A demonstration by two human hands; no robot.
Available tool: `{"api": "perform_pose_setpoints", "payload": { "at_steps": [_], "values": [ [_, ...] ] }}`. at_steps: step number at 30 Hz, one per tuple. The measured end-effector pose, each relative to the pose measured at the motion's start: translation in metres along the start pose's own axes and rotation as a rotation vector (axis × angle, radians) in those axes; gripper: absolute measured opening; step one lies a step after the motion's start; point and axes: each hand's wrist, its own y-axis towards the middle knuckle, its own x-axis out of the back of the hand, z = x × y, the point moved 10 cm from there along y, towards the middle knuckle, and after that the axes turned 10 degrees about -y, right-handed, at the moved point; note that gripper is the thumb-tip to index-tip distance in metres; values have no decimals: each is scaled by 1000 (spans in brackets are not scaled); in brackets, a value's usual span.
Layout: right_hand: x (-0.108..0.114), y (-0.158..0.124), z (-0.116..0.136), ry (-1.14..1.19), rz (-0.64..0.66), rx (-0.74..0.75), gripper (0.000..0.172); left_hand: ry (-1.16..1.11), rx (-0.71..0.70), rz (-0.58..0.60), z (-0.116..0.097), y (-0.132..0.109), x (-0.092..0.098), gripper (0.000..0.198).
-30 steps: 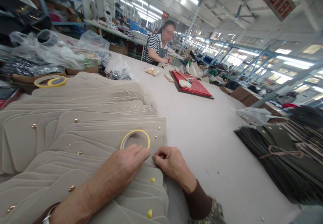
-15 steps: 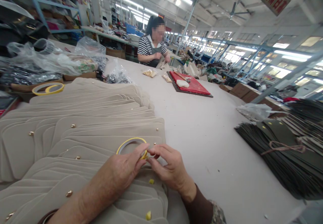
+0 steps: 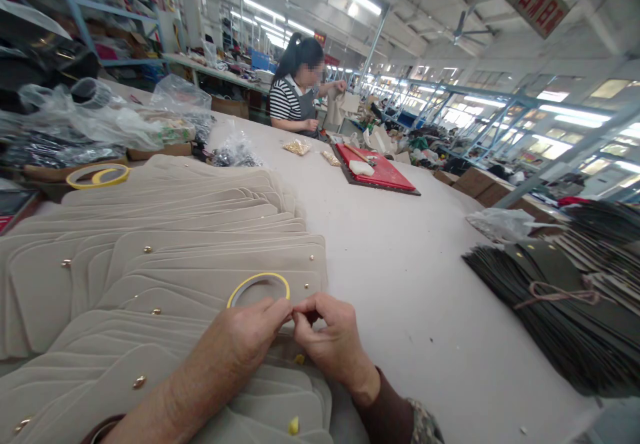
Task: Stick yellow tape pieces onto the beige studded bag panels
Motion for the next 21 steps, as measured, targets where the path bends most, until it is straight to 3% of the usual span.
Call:
{"api": "perform_pose_setpoints", "payload": {
  "at_steps": [5,9,14,17,21],
  "values": [
    [-31,-10,-46,397,177,-518,11,32,-67,-64,-12,0,4,25],
    [-27,-7,-82,500,140,-690,23,105,-54,-19,-14,-1,-3,20],
    [-18,1,-105,440,128,-662,36,298,151,236,10,2,-28,22],
    [-22,2,-103,340,164,-599,31,296,196,333,15,5,-35,22],
    [-22,8,-90,90,183,-454,20,269,207,374,13,6,-36,25]
  ]
}}
